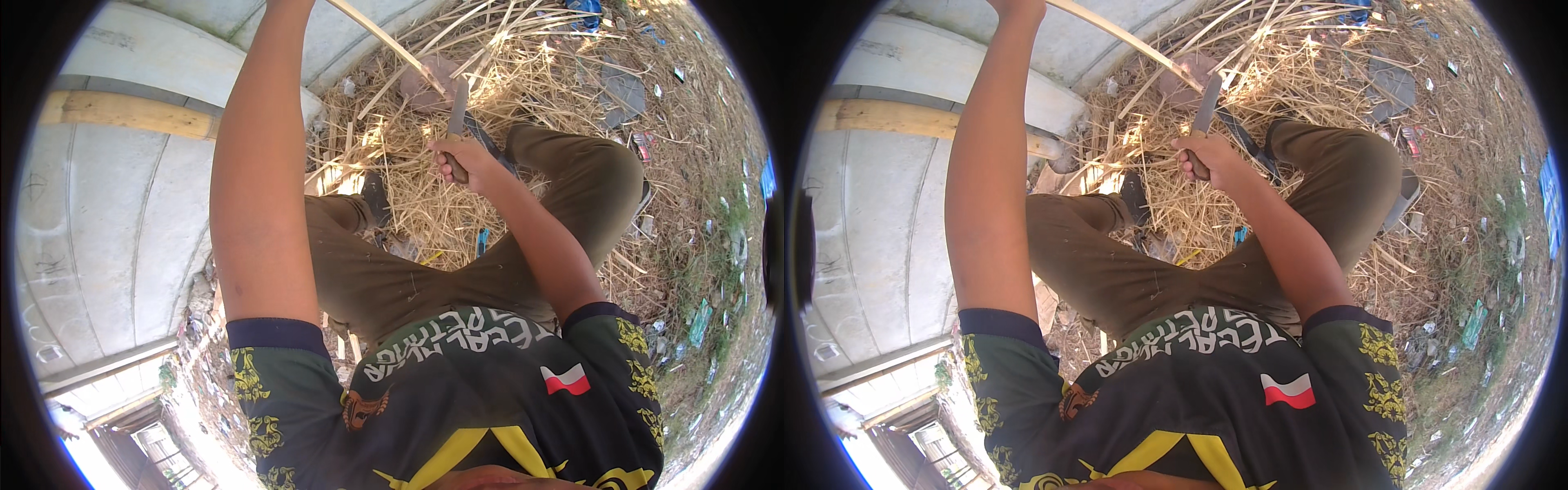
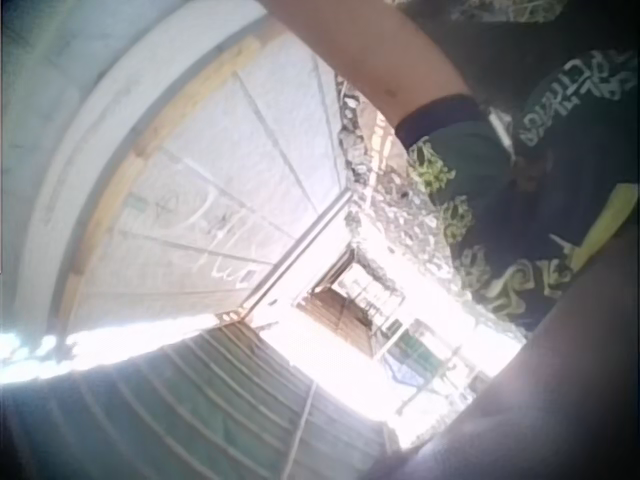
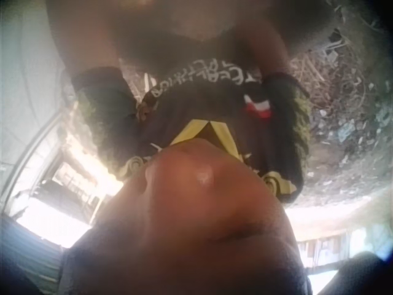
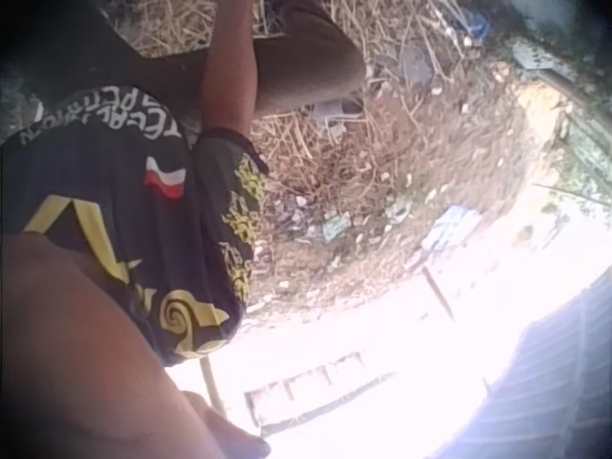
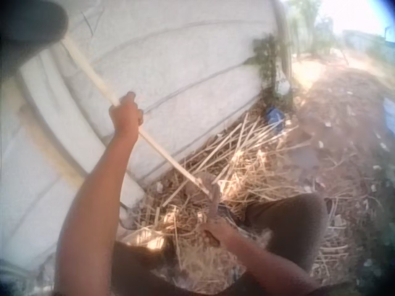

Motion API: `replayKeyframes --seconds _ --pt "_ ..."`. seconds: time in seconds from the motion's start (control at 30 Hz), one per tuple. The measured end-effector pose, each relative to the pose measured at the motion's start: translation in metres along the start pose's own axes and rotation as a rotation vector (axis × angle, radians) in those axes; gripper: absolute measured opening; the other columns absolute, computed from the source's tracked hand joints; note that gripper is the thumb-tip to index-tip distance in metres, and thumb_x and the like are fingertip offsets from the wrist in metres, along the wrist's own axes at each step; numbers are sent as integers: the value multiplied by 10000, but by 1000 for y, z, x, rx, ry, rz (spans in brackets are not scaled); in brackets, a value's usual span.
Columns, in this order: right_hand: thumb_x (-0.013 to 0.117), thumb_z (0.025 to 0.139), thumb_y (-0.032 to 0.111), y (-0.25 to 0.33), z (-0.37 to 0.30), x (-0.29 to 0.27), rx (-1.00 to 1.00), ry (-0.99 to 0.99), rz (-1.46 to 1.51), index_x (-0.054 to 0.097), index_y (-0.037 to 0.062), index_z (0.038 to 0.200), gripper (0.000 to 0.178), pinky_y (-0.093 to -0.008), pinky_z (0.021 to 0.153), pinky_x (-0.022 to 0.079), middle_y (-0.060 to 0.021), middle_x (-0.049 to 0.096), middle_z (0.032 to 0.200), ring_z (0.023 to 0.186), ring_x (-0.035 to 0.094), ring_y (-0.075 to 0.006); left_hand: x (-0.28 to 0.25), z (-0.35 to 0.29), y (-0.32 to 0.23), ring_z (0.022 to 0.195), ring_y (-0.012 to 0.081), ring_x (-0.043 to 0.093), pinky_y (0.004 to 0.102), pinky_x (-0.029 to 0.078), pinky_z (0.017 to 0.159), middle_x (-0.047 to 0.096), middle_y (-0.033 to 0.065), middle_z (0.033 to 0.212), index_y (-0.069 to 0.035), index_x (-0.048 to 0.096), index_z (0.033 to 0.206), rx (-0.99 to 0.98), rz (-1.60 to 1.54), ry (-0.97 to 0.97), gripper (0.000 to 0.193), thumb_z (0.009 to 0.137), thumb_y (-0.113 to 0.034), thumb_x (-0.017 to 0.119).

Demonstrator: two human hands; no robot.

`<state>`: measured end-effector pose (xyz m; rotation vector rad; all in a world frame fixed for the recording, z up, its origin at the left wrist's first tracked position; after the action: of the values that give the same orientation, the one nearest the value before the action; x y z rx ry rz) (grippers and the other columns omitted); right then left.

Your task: The person sits on the ground and uses a knife to split a long bamboo stick into thin strips. They repeatedly shave and separate the bamboo, accumulating a pile of thin strips on the ground.

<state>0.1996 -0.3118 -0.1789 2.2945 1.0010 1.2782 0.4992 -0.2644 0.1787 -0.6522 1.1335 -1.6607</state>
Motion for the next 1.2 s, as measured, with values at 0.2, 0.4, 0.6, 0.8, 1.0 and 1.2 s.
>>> replayKeyframes --seconds 0.2,0.4,0.6,0.8,1.0,1.2 --pt "623 912 129 0 -28 14 -174 -253 -346 470 6 1011 220 -323 385 443 -92 542 668 474 570 -182 21 -45 -19 416 162 426 308 320 369 436 40 592 -11 534 746 89 -53 -352 243 940 -151 580" --pt "607 908 128 -26 -20 8 -80 -198 -268 486 12 933 169 -356 364 418 -76 502 606 403 503 -178 25 -37 -15 385 154 401 312 306 357 414 24 555 -47 500 670 142 -129 -312 295 914 -172 612" --pt "608 904 141 -26 -16 0 -269 -363 -219 510 21 824 174 -356 357 394 -61 485 572 392 487 -178 24 -42 -16 384 147 402 309 296 350 395 15 544 -57 496 666 86 -107 -401 296 916 -169 608" --pt "612 881 140 -39 7 -22 71 -289 -173 521 21 793 173 -356 357 390 -59 482 562 398 487 -173 19 -42 -16 380 131 357 299 277 350 357 -3 542 -35 540 761 119 -173 -301 234 924 -180 622" --pt "599 836 118 -13 0 -9 -266 -247 -160 525 27 805 121 -359 369 392 -56 452 557 425 489 -168 13 -47 -14 374 111 302 290 231 357 324 -20 524 -85 535 746 70 -195 -224 232 942 -171 623" --pt "599 831 127 -58 5 -14 218 -155 -85 533 30 817 118 -341 371 397 -47 462 569 434 486 -154 23 -66 -31 391 86 210 291 158 393 231 -57 486 -172 434 657 80 -320 151 368 968 -217 626"
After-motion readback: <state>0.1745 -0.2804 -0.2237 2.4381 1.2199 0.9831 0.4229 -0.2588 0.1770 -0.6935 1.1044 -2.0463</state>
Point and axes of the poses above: each hand's wrist, its own z-axis towards the middle knuckle, its own x-axis out of the palm, y = z × x, the point moved 6 cm from there along z, towards the middle knuckle
